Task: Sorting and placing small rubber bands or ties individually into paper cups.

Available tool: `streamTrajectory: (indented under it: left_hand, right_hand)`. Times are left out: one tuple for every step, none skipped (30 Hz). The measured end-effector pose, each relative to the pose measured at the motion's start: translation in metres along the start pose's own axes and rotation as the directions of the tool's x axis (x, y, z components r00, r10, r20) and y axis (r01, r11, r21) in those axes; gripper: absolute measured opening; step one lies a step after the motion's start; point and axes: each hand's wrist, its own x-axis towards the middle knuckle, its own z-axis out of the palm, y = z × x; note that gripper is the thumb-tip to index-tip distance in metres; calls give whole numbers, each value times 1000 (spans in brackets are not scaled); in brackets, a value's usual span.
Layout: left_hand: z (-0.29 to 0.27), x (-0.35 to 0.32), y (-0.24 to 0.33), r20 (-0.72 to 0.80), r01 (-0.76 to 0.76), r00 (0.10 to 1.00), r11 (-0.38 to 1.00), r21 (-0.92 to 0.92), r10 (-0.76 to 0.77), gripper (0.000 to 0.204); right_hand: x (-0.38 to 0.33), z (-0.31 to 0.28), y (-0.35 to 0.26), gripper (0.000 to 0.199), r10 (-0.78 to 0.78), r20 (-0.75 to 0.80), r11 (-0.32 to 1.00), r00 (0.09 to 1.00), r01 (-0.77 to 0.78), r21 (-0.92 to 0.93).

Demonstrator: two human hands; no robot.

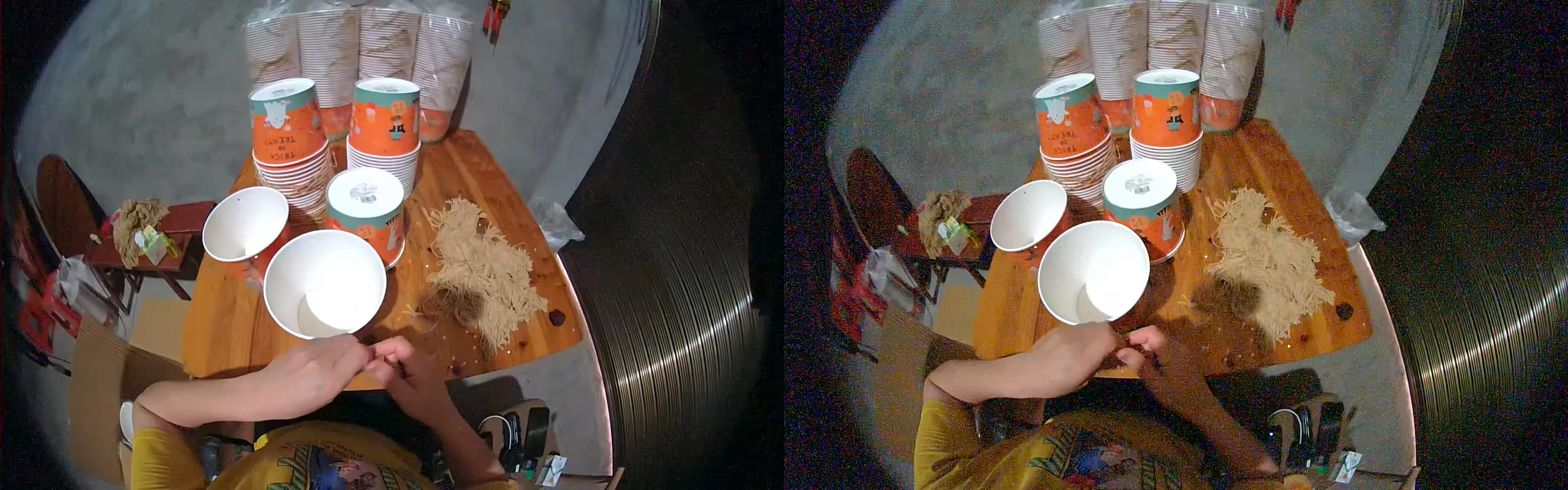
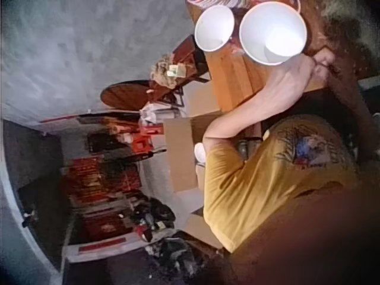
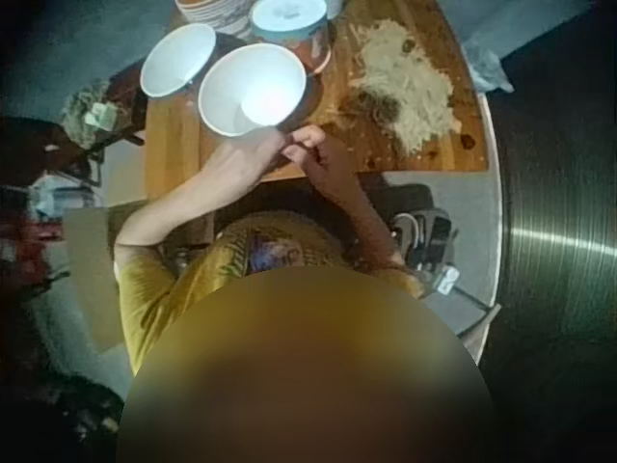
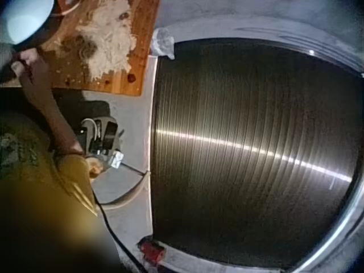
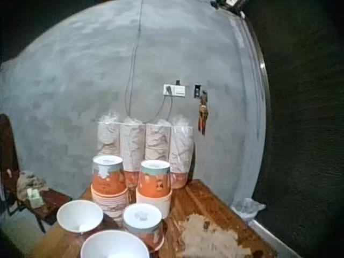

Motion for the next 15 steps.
streamTrajectory:
  left_hand:
    - [-1, 2, -1, -12, -17, 1000, 998, 53, 18, 17]
    - [-3, 2, -1, -23, -30, 999, 994, 108, 33, 17]
    - [-3, 2, -3, -17, -27, 999, 994, 109, 29, 17]
    - [-1, 3, -4, -36, -26, 999, 994, 111, 30, 16]
    - [-1, 3, -6, -55, -25, 998, 993, 113, 31, 15]
    - [-2, 4, -7, -48, -23, 998, 993, 115, 29, 15]
    - [-4, 8, -9, -72, 5, 997, 992, 128, 4, 15]
    - [-6, 10, -11, -98, 50, 995, 988, 148, -36, 15]
    - [-9, 11, -13, -76, 136, 989, 986, 93, -129, 17]
    - [-7, 14, -16, -72, 134, 989, 986, 96, -127, 17]
    - [-3, 18, -21, -152, 177, 973, 984, 16, -172, 20]
    - [-2, 22, -24, -227, 212, 948, 975, -67, -222, 23]
    - [-7, 27, -20, -153, 286, 942, 953, -94, -298, 30]
    - [-7, 27, -21, -152, 287, 942, 954, -90, -298, 30]
    - [-4, 27, -26, -42, 356, 928, 916, -187, -370, 33]
  right_hand:
    - [0, 0, 1, 21, 3, -3, 1000, 1000, -3, 5]
    - [1, 2, 3, 19, 7, -25, 997, 1000, -5, 71]
    - [2, 4, 4, 17, 13, -46, 991, 999, -7, 136]
    - [4, 6, 2, 17, 15, -46, 990, 999, -8, 143]
    - [7, 8, -1, 13, 44, -83, 982, 996, -28, 188]
    - [8, 9, -3, 9, 75, -119, 972, 990, -46, 232]
    - [7, 6, -4, 9, 80, -137, 972, 987, -47, 228]
    - [9, 3, 1, 7, 100, -169, 976, 981, -64, 206]
    - [10, 2, 5, 6, 119, -201, 979, 972, -82, 184]
    - [13, 2, 10, 6, 118, -204, 979, 972, -80, 188]
    - [15, 2, 15, 6, 109, -259, 985, 960, -69, 158]
    - [18, 3, 19, 7, 98, -314, 990, 944, -61, 127]
    - [23, 3, 23, 7, 104, -315, 989, 943, -65, 132]
    - [28, 4, 24, 7, 25, -365, 998, 931, -2, 64]
    - [32, 6, 26, 7, -55, -409, 998, 911, 58, -6]
